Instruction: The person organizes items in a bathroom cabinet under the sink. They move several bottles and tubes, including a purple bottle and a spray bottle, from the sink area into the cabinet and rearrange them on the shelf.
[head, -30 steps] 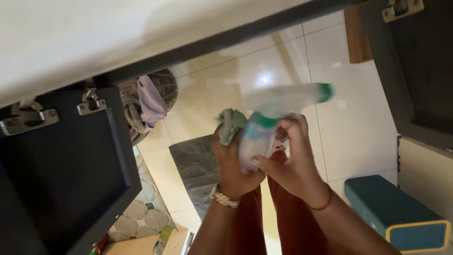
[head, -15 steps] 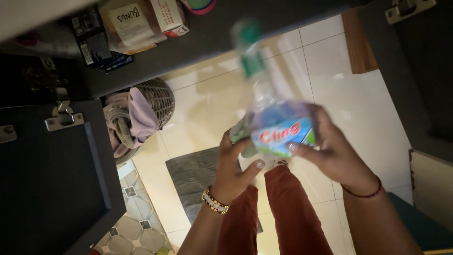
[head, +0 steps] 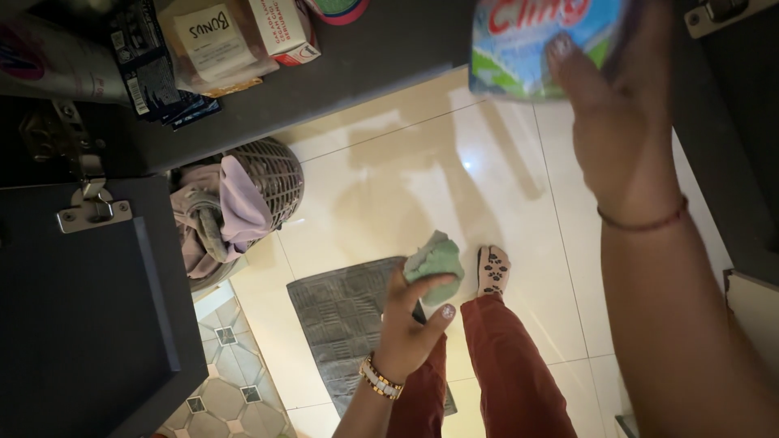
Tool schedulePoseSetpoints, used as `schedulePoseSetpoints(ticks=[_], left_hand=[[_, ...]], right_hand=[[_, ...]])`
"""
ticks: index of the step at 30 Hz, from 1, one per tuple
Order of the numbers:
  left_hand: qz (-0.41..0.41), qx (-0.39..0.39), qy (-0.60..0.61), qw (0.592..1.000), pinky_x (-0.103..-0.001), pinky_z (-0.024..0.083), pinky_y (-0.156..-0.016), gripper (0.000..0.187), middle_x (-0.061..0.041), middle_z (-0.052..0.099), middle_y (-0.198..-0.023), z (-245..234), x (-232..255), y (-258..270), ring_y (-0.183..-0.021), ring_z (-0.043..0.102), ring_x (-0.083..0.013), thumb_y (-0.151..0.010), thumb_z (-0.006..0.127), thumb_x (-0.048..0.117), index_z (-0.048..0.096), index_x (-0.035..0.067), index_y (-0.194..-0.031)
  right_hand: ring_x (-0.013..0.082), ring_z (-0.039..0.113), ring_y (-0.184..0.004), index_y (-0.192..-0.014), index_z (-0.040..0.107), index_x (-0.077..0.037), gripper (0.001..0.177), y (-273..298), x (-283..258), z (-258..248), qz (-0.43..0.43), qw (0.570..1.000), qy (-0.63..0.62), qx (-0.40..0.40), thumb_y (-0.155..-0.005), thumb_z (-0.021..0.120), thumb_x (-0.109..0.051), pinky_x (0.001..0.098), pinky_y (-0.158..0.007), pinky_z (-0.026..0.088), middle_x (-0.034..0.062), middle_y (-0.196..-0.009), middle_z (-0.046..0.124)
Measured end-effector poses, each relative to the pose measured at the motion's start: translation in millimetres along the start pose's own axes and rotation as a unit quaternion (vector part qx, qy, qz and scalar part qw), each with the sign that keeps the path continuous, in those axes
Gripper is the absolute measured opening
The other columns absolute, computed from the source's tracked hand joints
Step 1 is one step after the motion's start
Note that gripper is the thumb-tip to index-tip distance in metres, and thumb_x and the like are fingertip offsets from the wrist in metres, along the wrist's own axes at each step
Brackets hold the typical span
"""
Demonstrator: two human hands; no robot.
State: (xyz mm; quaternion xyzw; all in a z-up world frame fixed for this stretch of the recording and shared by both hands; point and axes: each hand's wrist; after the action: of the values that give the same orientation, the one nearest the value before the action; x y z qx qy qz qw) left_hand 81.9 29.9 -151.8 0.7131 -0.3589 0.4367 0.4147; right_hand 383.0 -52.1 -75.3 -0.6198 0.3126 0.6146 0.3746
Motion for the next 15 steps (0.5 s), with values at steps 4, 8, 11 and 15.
schedulePoseSetpoints(ticks=[4,8,11,15], left_hand=[[-0.007,-0.014,0.014,1.0,-0.047,0.045,-0.109,0.043,-0.013,0.056,-0.127,6,-1,7,-0.124,0.056,-0.0309,-0.086,0.075,0.037,0.076,0.012,-0.121],[-0.053,-0.026,0.081,0.995,-0.043,0.051,-0.1,0.041,-0.012,0.053,-0.13,12,6,12,-0.125,0.054,-0.0301,-0.085,0.075,0.03,0.073,0.012,-0.121],[-0.035,-0.027,0.096,0.994,-0.042,0.048,-0.107,0.039,-0.014,0.051,-0.135,14,11,16,-0.129,0.053,-0.0312,-0.086,0.076,0.024,0.073,0.009,-0.122],[-0.023,-0.032,0.077,0.996,-0.042,0.044,-0.113,0.039,-0.016,0.051,-0.139,14,12,24,-0.131,0.053,-0.0314,-0.086,0.078,0.022,0.073,0.007,-0.122]], right_hand=[[0.0143,0.057,-0.11,-0.13,0.056,0.003,0.012,-29,13,-4,-0.09,0.99,0.102,-0.029,-0.124,0.064,-0.001,0.0297,-0.103,0.045,0.0058,-0.117,0.06],[0.0216,0.063,-0.107,-0.12,0.061,0.006,0.014,-53,36,-3,-0.132,0.97,0.201,0.037,-0.107,0.064,0.001,0.0356,-0.094,0.049,0.0089,-0.112,0.067],[0.0236,0.066,-0.099,-0.112,0.06,0.007,0.013,-73,71,-10,-0.121,0.96,0.244,0.068,-0.105,0.065,-0.003,0.0353,-0.085,0.05,0.0116,-0.107,0.069],[0.031,0.064,-0.091,-0.111,0.062,0.003,0.012,-97,123,-20,-0.258,0.688,0.676,0.056,-0.101,0.062,-0.004,0.04,-0.081,0.05,0.0167,-0.096,0.067]])
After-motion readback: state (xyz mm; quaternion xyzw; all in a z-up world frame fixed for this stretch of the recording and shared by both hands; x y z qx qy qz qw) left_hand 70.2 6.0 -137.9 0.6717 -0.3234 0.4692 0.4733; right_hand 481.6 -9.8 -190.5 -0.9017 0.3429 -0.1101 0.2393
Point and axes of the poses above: each hand's wrist, its own y-axis away from the middle knuckle, its own z-axis out of the palm, x = y × z
